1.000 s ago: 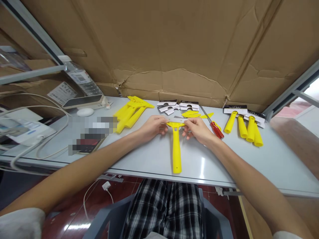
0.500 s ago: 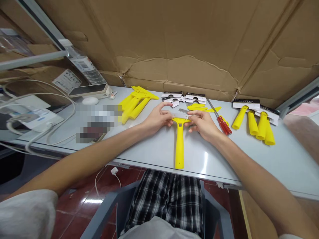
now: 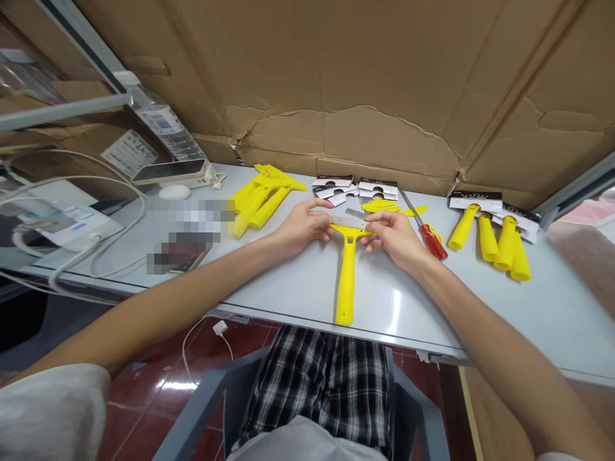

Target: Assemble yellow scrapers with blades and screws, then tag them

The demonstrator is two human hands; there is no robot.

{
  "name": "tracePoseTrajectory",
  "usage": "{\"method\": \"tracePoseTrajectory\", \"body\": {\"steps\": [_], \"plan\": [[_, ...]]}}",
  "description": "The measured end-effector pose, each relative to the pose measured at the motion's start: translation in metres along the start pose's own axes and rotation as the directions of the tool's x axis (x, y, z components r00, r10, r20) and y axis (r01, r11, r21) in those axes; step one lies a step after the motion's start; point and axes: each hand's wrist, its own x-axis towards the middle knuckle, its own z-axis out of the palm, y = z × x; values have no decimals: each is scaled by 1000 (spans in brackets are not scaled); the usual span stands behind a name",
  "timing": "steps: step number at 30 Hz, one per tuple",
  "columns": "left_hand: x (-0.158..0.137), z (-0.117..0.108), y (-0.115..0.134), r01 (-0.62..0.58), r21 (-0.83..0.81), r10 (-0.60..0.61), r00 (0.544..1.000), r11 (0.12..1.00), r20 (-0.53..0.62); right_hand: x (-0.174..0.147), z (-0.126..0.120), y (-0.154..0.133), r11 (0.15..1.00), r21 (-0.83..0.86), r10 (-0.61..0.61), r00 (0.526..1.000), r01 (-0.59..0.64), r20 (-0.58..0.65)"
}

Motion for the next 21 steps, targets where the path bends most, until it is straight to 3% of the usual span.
{"method": "tracePoseTrajectory", "body": {"steps": [9, 21], "plan": [[0, 1, -2, -101, 70, 103, 995, 992, -16, 1, 1, 4, 999, 41, 19, 1000, -20, 14], [-1, 3, -2, -91, 70, 92, 996, 993, -8, 1, 0, 1, 990, 124, 73, 997, -68, -31]]}}
